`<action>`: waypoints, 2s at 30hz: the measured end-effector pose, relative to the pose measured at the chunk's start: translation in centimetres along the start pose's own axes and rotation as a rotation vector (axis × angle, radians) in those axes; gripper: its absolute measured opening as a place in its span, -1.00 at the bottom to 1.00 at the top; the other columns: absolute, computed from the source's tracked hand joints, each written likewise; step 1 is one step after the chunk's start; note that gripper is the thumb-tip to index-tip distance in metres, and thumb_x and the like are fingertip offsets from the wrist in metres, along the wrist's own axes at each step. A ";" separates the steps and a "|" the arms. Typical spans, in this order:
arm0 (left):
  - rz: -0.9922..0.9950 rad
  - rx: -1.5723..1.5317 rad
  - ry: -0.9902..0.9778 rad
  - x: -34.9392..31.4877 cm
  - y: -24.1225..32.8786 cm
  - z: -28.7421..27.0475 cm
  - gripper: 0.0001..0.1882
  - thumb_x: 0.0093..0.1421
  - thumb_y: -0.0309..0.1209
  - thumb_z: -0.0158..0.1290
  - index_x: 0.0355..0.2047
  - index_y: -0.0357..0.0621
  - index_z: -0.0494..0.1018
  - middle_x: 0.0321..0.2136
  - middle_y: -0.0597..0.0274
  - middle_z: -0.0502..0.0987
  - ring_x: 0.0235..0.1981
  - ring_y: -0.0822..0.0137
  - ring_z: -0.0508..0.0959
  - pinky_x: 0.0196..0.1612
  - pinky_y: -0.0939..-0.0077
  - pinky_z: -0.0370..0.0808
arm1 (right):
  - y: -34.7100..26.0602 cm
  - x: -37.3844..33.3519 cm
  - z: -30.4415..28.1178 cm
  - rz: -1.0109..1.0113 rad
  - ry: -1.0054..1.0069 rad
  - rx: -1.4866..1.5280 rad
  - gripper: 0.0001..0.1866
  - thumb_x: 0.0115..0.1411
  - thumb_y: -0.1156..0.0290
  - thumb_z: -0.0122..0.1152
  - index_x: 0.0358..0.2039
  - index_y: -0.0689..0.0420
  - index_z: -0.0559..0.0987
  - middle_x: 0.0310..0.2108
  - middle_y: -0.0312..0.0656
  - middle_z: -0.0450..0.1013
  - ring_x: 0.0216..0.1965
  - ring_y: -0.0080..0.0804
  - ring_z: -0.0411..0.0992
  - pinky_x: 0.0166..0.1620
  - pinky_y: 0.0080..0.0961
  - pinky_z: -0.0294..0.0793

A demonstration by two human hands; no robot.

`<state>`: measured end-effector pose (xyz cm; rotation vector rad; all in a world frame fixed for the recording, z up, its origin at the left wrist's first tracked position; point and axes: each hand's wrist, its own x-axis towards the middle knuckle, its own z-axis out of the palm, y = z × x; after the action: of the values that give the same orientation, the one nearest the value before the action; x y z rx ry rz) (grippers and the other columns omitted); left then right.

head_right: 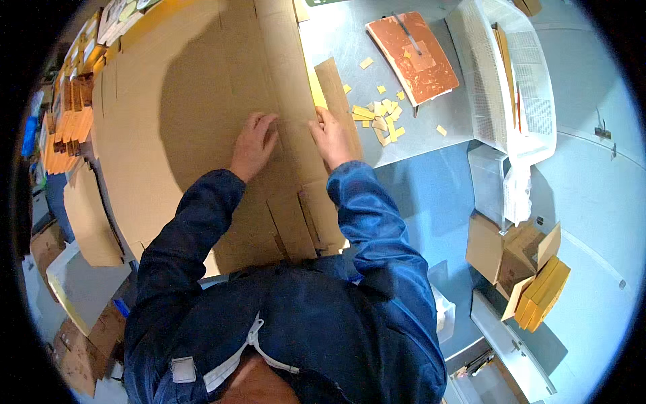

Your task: The person walks through a storage area and begins assembling a cardboard box. They fold the flat cardboard into shape, insert a white foam sheet, and then place yellow cardboard dividers into the box to create compartments.

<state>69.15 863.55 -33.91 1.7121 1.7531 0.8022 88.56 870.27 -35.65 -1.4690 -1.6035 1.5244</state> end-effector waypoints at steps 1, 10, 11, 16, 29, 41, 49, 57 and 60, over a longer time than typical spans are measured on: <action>-0.007 -0.011 0.011 0.0 0.3 0.7 -0.58 0.06 -0.41 0.09 -0.04 -0.10 0.32 -0.11 0.00 0.32 -0.12 -0.01 0.38 -0.05 0.23 0.36 | -0.2 -0.3 -0.3 -0.065 0.028 -0.283 -0.55 0.10 0.45 0.10 0.01 0.34 0.38 -0.20 0.01 0.47 -0.11 -0.24 0.44 -0.05 -0.44 0.41; -0.066 -0.142 0.033 0.7 0.8 1.9 -0.60 0.06 -0.35 0.12 -0.07 -0.08 0.35 -0.19 0.06 0.37 -0.16 0.07 0.44 -0.12 0.31 0.42 | -2.6 -0.3 -1.7 0.266 -0.196 0.506 -0.75 0.11 0.51 0.11 -0.16 0.24 0.45 -0.45 -0.42 0.38 -0.50 -0.76 0.25 -0.41 -0.78 0.22; -0.037 -0.109 0.028 0.6 0.8 1.7 -0.60 0.07 -0.34 0.12 -0.06 -0.07 0.36 -0.19 0.08 0.37 -0.16 0.09 0.45 -0.14 0.34 0.43 | -2.7 0.0 -1.2 0.277 -0.193 0.534 -0.75 0.11 0.51 0.11 -0.16 0.24 0.45 -0.45 -0.41 0.39 -0.50 -0.76 0.25 -0.42 -0.78 0.22; 0.079 -0.040 0.057 0.7 0.1 1.8 -0.71 0.10 -0.33 0.08 -0.15 -0.06 0.38 -0.23 0.08 0.39 -0.23 0.05 0.47 -0.23 0.29 0.46 | -2.7 0.9 0.0 0.240 -0.274 0.515 -0.72 0.08 0.56 0.12 -0.15 0.25 0.46 -0.34 -0.27 0.48 -0.33 -0.62 0.41 -0.27 -0.68 0.38; 0.066 -0.277 0.279 1.9 -1.9 3.2 -0.80 0.22 -0.37 -0.11 -0.16 -0.10 0.35 -0.30 0.00 0.42 -0.25 -0.04 0.47 -0.27 0.15 0.44 | -5.2 14.6 2.3 0.156 -0.302 0.583 -0.71 0.11 0.60 0.02 -0.11 0.20 0.44 -0.28 -0.29 0.46 -0.28 -0.52 0.41 -0.15 -0.57 0.43; 0.156 0.135 0.244 9.8 -5.0 0.9 -0.68 0.16 -0.19 0.02 -0.18 -0.11 0.33 -0.30 0.08 0.45 -0.25 0.05 0.48 -0.25 0.22 0.43 | -5.2 13.2 3.2 0.131 -0.233 0.461 -0.69 0.05 0.68 0.01 -0.14 0.26 0.43 -0.25 -0.20 0.46 -0.22 -0.46 0.43 -0.15 -0.56 0.45; 0.165 0.356 0.075 10.4 -4.4 0.5 -0.73 0.19 -0.20 -0.04 -0.27 -0.14 0.35 -0.36 0.09 0.44 -0.27 0.07 0.48 -0.23 0.25 0.46 | -5.8 13.1 3.1 0.079 -0.181 0.226 -0.60 0.11 0.53 0.08 -0.01 0.31 0.37 -0.11 -0.11 0.44 -0.11 -0.44 0.40 -0.07 -0.54 0.39; -0.037 0.227 -0.011 9.6 -4.7 1.8 -0.73 0.26 -0.23 -0.18 -0.28 -0.13 0.43 -0.33 -0.08 0.51 -0.26 -0.01 0.52 -0.27 0.15 0.47 | -3.2 4.9 -1.6 -0.016 -0.010 0.429 -0.47 0.13 0.51 0.11 0.13 0.21 0.28 0.01 -0.12 0.30 -0.04 -0.38 0.31 0.02 -0.49 0.32; -0.036 -0.346 0.333 9.8 1.0 4.6 -0.69 0.27 -0.32 -0.20 -0.19 -0.34 0.39 -0.15 -0.25 0.42 -0.11 -0.12 0.43 -0.03 0.11 0.35 | -2.4 0.7 -6.1 -0.021 0.010 0.277 -0.58 0.20 0.46 0.05 0.08 0.25 0.35 -0.02 -0.13 0.32 -0.01 -0.41 0.31 -0.02 -0.54 0.37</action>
<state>72.97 873.55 -36.04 1.3720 1.7201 1.3494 92.84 873.76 -32.12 -1.3005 -1.3339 1.6486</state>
